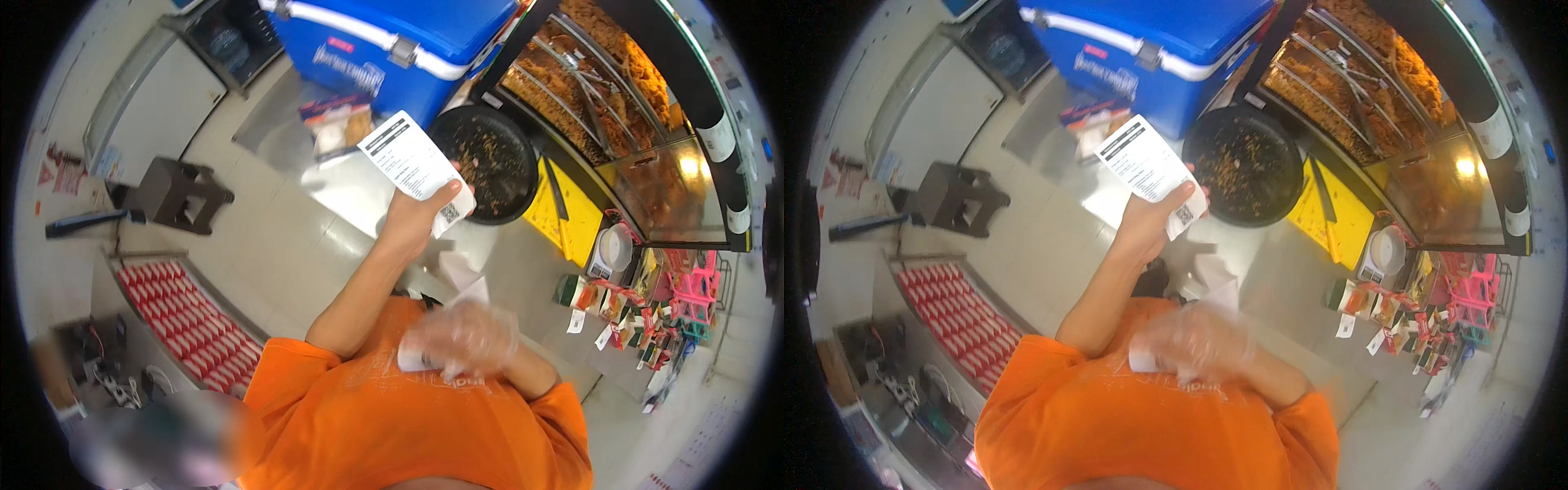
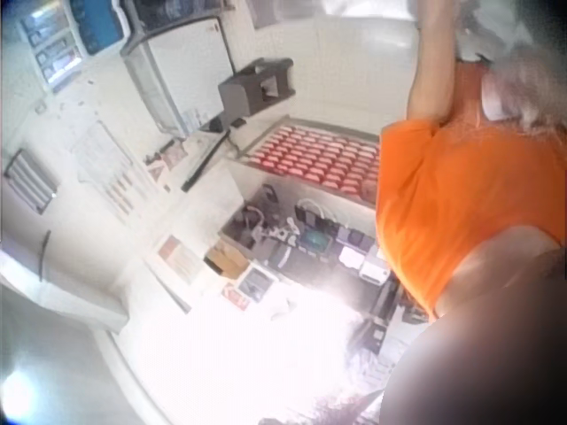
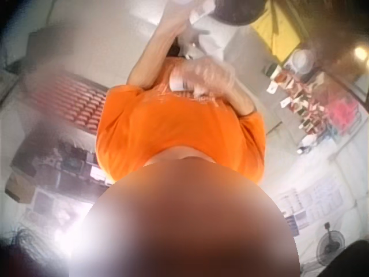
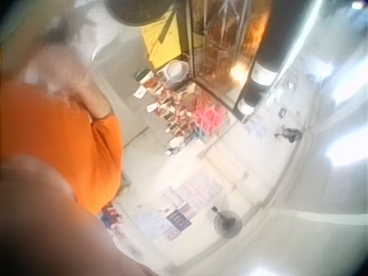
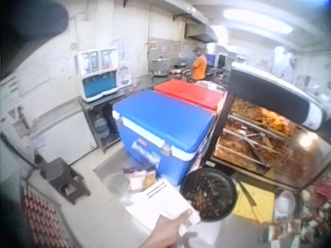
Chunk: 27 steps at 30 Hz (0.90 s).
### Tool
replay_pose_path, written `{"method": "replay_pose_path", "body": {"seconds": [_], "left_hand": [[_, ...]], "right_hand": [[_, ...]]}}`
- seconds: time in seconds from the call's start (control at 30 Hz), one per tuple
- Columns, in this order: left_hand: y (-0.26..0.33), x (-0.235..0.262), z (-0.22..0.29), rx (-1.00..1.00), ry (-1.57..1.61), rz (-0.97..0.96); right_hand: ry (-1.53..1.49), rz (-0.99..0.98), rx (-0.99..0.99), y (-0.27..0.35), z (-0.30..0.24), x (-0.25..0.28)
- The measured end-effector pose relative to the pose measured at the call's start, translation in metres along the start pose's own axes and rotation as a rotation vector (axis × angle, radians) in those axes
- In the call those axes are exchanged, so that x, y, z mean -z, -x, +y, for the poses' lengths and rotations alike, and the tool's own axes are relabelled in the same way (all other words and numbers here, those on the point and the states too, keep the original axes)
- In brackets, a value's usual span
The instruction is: The person assembles multiple food orders by cutting sauce packets with scissors, placing them into containers, adding rice balls and fried chicken, and organizing receipts. The person handles containers, sauce packets, rice balls, and fried chicken throughout the process.
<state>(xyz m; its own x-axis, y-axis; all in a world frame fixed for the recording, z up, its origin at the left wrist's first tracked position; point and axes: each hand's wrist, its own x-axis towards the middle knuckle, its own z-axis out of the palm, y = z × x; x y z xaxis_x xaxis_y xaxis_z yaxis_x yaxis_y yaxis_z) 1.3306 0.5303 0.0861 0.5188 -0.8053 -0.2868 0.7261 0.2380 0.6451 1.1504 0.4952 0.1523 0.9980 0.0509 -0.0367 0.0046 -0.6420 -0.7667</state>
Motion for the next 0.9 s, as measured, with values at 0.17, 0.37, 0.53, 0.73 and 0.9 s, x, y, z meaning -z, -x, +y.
{"method": "replay_pose_path", "body": {"seconds": [0.17, 0.37, 0.53, 0.73, 0.9], "left_hand": [[-0.053, -0.025, 0.026, 0.096, -0.315, -0.304], [-0.123, -0.102, 0.041, -0.212, -0.564, -0.417], [-0.186, -0.243, 0.064, -1.025, -0.844, -0.524], [-0.268, -0.391, 0.091, -1.019, -1.074, -0.753], [-0.272, -0.421, 0.060, -1.150, -1.185, -0.777]], "right_hand": [[-0.784, 0.901, -0.288, -0.061, 0.015, 0.064], [-0.432, 0.896, -0.679, -0.046, 0.062, 0.110], [-0.340, 1.181, -0.528, -0.012, 0.083, 0.147], [-0.336, 1.297, -0.665, 0.052, 0.105, 0.155], [-0.305, 1.286, -0.813, 0.104, 0.136, 0.131]]}}
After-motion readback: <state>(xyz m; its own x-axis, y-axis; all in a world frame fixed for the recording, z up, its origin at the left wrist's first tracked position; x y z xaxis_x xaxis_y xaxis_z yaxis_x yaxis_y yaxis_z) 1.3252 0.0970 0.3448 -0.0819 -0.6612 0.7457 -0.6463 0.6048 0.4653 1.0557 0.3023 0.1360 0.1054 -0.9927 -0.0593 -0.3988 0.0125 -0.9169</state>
